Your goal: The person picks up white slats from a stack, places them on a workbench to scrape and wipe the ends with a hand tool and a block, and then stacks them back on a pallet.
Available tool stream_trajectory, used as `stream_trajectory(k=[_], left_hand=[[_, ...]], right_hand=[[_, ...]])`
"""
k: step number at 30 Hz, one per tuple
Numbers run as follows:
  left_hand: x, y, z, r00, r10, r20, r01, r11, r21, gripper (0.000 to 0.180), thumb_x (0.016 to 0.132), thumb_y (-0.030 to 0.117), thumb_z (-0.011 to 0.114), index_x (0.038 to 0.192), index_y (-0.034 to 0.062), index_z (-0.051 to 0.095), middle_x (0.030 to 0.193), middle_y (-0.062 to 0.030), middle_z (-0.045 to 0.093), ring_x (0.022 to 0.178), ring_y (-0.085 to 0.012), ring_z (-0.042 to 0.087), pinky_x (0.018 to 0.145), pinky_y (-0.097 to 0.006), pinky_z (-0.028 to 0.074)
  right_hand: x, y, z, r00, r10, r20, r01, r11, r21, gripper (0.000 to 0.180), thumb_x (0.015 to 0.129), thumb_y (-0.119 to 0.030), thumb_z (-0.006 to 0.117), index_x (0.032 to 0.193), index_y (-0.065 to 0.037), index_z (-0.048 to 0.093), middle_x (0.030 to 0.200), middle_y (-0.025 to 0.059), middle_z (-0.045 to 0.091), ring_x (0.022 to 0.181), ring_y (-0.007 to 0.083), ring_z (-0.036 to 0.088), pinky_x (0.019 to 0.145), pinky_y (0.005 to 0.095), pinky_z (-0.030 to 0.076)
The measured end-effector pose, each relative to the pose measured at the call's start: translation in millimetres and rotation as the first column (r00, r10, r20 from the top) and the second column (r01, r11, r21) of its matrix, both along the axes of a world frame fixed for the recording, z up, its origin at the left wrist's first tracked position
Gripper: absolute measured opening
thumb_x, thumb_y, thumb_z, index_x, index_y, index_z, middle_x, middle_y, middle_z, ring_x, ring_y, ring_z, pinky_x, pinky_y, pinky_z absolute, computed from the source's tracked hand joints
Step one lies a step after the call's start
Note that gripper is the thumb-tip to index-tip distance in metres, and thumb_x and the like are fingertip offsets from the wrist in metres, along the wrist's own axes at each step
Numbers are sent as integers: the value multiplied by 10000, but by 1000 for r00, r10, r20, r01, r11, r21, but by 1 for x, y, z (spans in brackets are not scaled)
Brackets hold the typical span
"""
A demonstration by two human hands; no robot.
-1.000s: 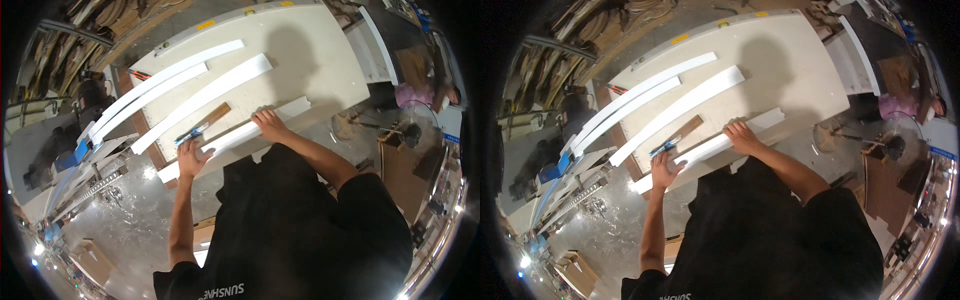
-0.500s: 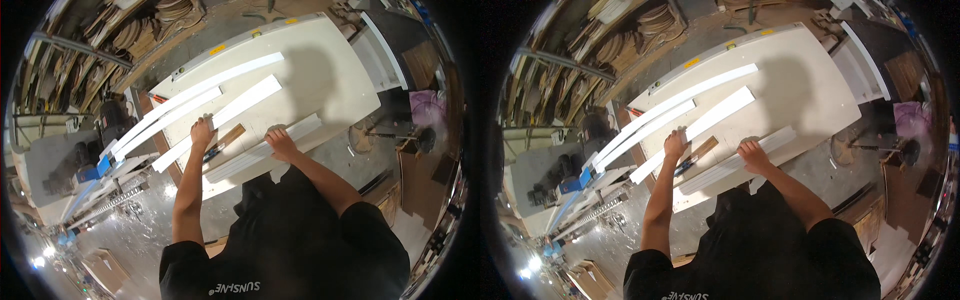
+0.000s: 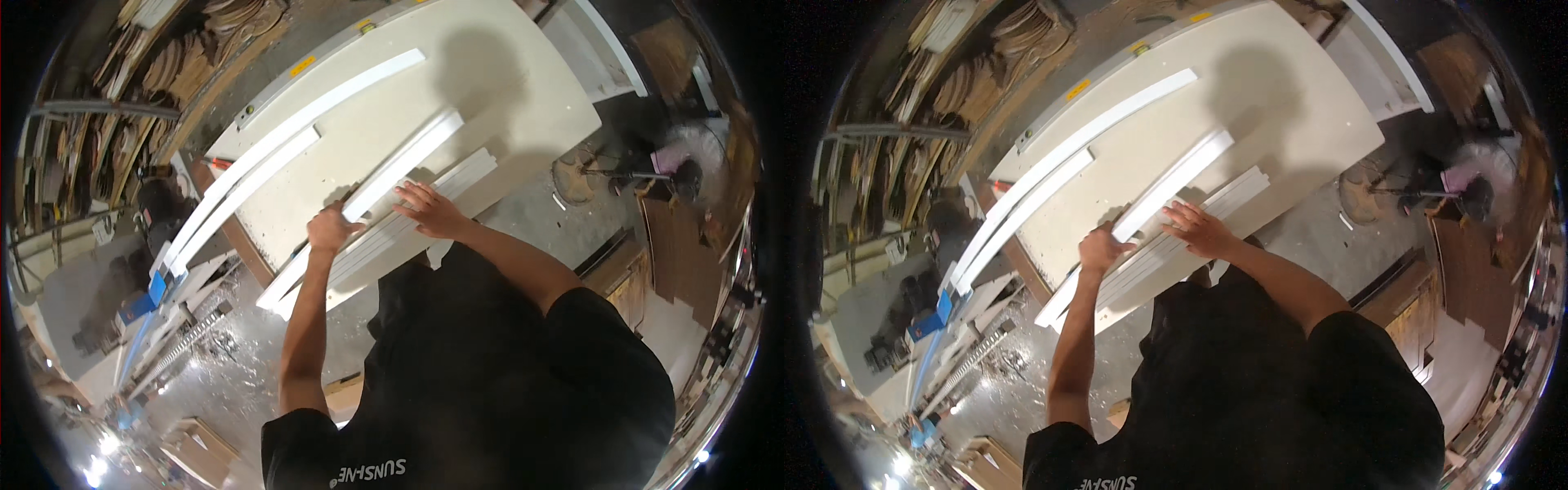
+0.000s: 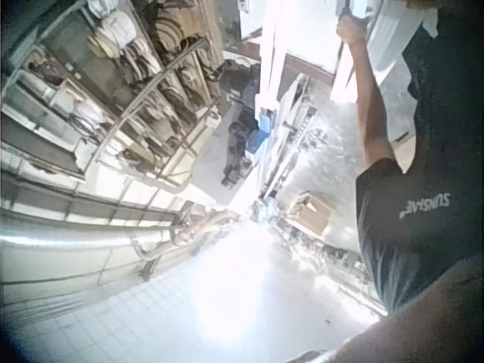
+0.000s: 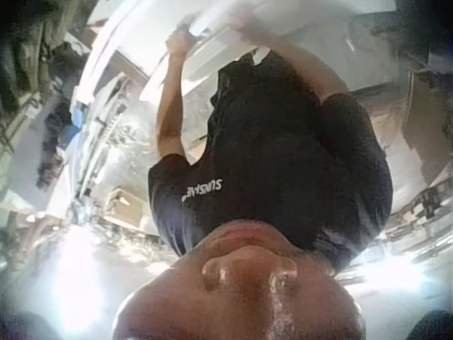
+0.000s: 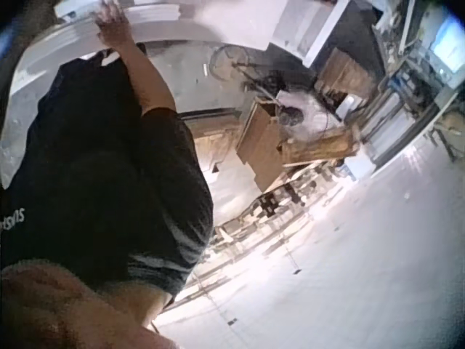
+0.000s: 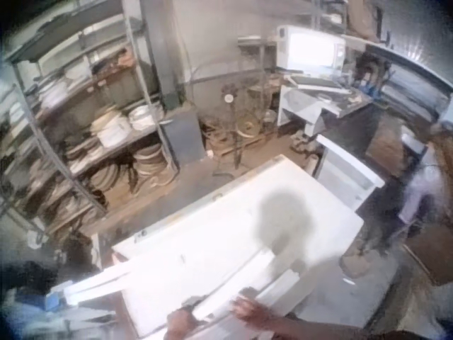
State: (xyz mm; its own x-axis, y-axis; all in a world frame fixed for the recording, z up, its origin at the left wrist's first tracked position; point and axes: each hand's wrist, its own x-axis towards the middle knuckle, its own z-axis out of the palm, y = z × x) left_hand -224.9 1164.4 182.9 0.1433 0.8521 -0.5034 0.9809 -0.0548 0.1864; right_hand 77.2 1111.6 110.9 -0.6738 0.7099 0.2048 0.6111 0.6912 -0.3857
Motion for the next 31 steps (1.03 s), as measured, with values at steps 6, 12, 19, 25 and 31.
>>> stream_trajectory(k=[6, 12, 19, 25, 31], left_hand=[[2, -23, -41, 965, -20, 261, -13, 992, 123, 768, 729, 673, 864, 1229, 103, 741, 1063, -204, 781, 1022, -428, 739, 883, -525, 584], [6, -60, -41, 917, 17, 398, -105, 974, 201, 440, 978, 421, 716, 1250, 75, 727, 1117, -166, 779, 1106, -409, 717, 987, -515, 562], [-51, -55, -37, 950, 115, 289, -220, 905, 364, 297, 858, 285, 849, 1071, 87, 788, 1203, -106, 756, 1095, -351, 703, 1011, -483, 508], [-105, -57, -35, 982, 190, -21, -182, 965, 191, 596, 803, 263, 896, 1333, 103, 677, 1291, -126, 679, 1261, -327, 632, 1144, -481, 448], [-142, -31, -43, 973, 181, 145, -220, 916, 334, 574, 829, 223, 854, 1378, 179, 690, 1263, -103, 703, 1215, -319, 663, 1106, -450, 494]], right_hand=[[1, 9, 16, 993, 116, -10, -117, 992, -39, 1032, 674, -188, 916, 1587, -184, 434, 1716, 139, 333, 1589, 391, 315, 1299, 567, 283], [-12, 23, 27, 992, 10, 127, 12, 984, -175, 1045, 635, -223, 976, 1553, -117, 489, 1620, 142, 448, 1526, 377, 398, 1290, 553, 292], [-15, 23, 26, 989, 71, 133, -44, 980, -193, 994, 627, -202, 965, 1511, -98, 522, 1428, 137, 540, 1352, 356, 515, 1218, 525, 364], [-17, 20, 16, 996, 22, 86, -14, 996, -90, 1027, 580, -176, 942, 1514, -103, 521, 1426, 139, 544, 1345, 356, 516, 1220, 531, 351], [-22, 24, 25, 969, 48, 243, 31, 949, -314, 1087, 630, -259, 976, 1583, -145, 466, 1528, 115, 479, 1437, 343, 425, 1258, 538, 294]])
